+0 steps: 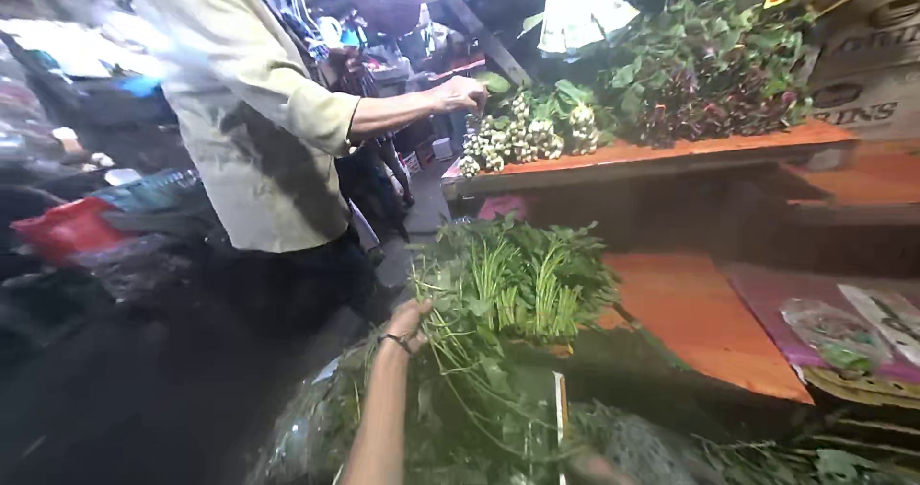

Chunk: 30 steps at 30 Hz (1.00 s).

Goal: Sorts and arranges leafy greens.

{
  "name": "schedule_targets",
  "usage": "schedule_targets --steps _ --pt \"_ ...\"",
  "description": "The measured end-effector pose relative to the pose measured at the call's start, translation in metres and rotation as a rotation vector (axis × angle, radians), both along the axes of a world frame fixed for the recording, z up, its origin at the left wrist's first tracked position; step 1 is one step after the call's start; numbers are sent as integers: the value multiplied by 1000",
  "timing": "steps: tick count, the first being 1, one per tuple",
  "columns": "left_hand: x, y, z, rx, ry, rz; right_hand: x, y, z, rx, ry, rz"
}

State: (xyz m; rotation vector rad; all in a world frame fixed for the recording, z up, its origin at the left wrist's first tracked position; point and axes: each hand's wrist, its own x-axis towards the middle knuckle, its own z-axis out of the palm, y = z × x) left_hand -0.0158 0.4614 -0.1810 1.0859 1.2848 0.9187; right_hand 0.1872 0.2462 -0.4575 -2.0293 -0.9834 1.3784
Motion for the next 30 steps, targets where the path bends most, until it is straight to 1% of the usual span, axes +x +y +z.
schedule_targets --steps 1,3,4,5,6,8,9,12,14,16,19,22,23,24,25,26,28,29,30 --pt "-2 -3 -15 -67 -10 14 19 0 6 47 24 1" --pt "-7 -10 -37 -157 -26 16 53 9 33 159 -112 67" --pt "-9 -13 -42 -175 -40 20 67 19 51 151 -215 156" --pt "-11 -15 -43 -180 -62 31 77 30 72 90 -308 292" --pt "-12 -17 -39 -175 -86 45 81 40 95 18 -370 430" --pt "-17 -22 -23 -134 -124 75 75 52 132 -78 -451 609" --pt "-20 -25 -13 -106 -141 90 70 55 148 -129 -496 648" --pt "-37 -31 12 -31 -172 120 59 53 185 -272 -693 576" --pt "-49 -32 24 0 -192 145 65 60 192 -271 -825 602" --pt "-55 -34 34 8 -213 173 73 71 190 -238 -878 628" --pt "-60 -36 44 16 -259 199 71 83 197 -253 -871 698" --pt "-65 -37 49 71 -258 155 62 86 213 -261 -871 705" --pt "-65 -39 51 90 -249 127 58 86 224 -207 -869 724" --pt "-63 -41 53 113 -231 103 53 88 241 -97 -823 743" --pt "-60 -42 54 133 -207 89 49 93 255 83 -711 752" --pt "-54 -43 53 146 -180 76 45 99 268 301 -542 739" --pt "-38 -47 51 168 -99 49 22 110 290 731 -251 633" --pt "-28 -51 49 190 -67 34 5 114 305 863 -160 558" --pt "-18 -54 47 224 -48 15 -12 120 319 949 -97 482"
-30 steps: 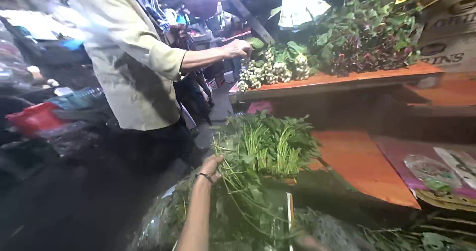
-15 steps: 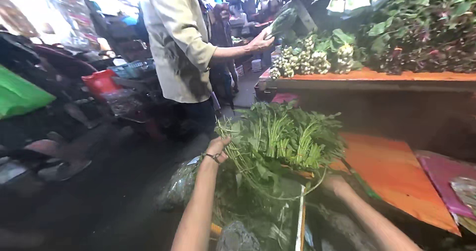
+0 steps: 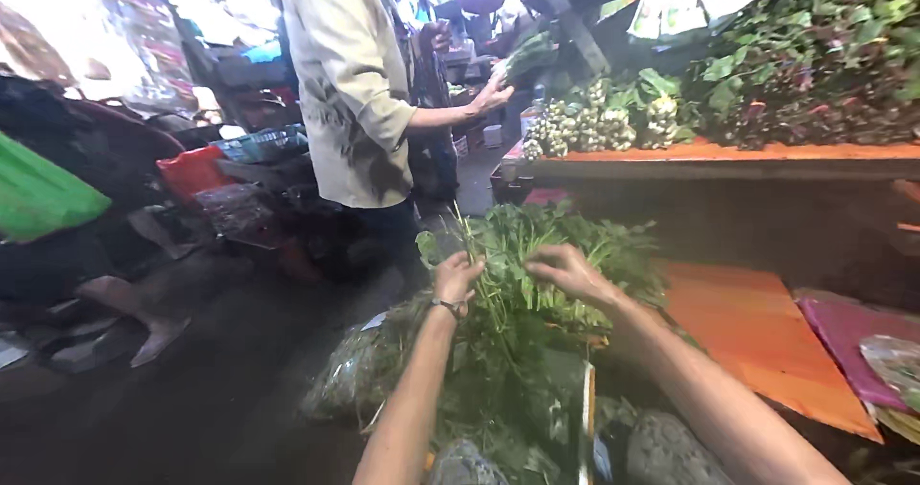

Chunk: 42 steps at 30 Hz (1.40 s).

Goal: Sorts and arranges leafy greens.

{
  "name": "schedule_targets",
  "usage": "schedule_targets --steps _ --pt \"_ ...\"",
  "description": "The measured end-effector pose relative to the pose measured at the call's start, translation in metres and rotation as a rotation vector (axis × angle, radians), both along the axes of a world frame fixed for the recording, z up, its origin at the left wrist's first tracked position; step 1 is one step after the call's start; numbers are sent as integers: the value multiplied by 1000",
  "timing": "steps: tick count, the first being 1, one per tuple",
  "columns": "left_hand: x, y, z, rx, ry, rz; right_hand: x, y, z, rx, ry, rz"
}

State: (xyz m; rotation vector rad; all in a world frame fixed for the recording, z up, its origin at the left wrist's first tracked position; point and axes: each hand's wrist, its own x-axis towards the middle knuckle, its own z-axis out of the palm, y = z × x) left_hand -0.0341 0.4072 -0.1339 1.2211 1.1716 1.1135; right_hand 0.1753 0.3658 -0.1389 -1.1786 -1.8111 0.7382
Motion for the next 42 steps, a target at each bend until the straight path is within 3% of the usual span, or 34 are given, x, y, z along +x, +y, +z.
schedule_targets --steps 2,6,12,22,25,28,34,39,42 --pt "18 -6 -7 111 28 -24 -27 15 18 37 130 -81" --pt "35 -24 -11 241 47 -41 -46 38 20 0 111 -252" --pt "18 -20 -4 151 -77 -182 -43 22 30 -49 357 -161" --pt "-3 -2 0 67 -260 -146 -13 23 44 28 413 -198" --pt "-10 2 -8 61 -244 -131 10 31 37 137 492 -154" --pt "-5 2 -11 95 -232 -111 17 29 48 51 531 -133" --pt "25 -10 -12 218 -172 -91 -1 37 45 -89 683 -196" --pt "45 -13 -17 348 -74 -88 -18 42 30 -88 860 -233" --pt "51 -6 -23 325 91 -100 -17 49 24 -49 794 -182"
